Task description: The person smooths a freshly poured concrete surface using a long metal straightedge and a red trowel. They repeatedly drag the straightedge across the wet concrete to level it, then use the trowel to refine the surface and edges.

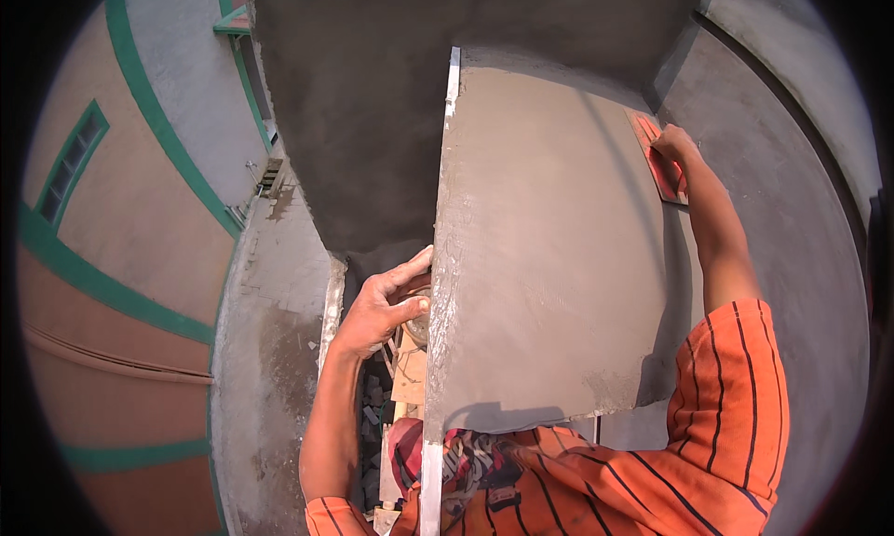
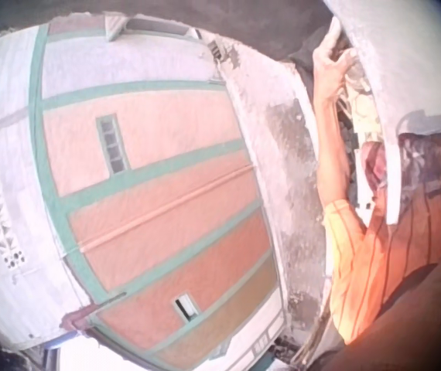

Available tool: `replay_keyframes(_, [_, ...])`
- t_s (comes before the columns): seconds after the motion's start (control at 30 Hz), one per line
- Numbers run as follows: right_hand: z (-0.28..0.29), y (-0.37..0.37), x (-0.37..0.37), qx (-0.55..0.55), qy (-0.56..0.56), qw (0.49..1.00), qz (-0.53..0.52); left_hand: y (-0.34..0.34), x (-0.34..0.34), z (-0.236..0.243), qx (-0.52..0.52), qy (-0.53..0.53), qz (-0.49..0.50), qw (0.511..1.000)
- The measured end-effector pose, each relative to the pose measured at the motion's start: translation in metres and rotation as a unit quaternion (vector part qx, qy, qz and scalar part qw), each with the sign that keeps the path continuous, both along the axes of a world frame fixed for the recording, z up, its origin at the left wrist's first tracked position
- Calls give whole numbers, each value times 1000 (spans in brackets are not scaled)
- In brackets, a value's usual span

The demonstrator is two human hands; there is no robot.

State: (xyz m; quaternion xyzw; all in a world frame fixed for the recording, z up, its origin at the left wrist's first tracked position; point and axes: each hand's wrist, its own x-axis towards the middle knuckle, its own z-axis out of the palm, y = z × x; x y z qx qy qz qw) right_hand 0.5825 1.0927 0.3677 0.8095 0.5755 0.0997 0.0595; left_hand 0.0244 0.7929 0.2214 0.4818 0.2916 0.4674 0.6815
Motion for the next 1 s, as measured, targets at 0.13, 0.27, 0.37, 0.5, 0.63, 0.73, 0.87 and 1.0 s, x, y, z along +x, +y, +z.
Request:
replay_keyframes(0.13, [-2,-14,-7,-20,165,983,82,7,6,3,15,8,-17,1000])
replay_keyframes(0.27, [-3,-87,-168,-57,290,911,288,6,5,3,8,5,-6,1000])
replay_keyframes(0.37, [13,-187,-252,-183,283,854,397,3,-1,-1,4,12,6,1000])
replay_keyframes(0.5, [23,-254,-267,-190,151,857,455,2,-7,-4,-20,38,-5,999])
replay_keyframes(0.63, [15,-195,-212,-50,100,947,300,2,0,-3,9,11,12,1000])
replay_keyframes(0.73, [22,-138,-139,55,31,982,177,-14,1,9,-7,14,9,1000])
replay_keyframes(0.87, [49,-94,-33,84,155,983,59,-31,-2,25,-47,44,23,998])
replay_keyframes(1.0, [39,-66,50,79,151,985,-13,-40,-3,20,-61,15,20,998])
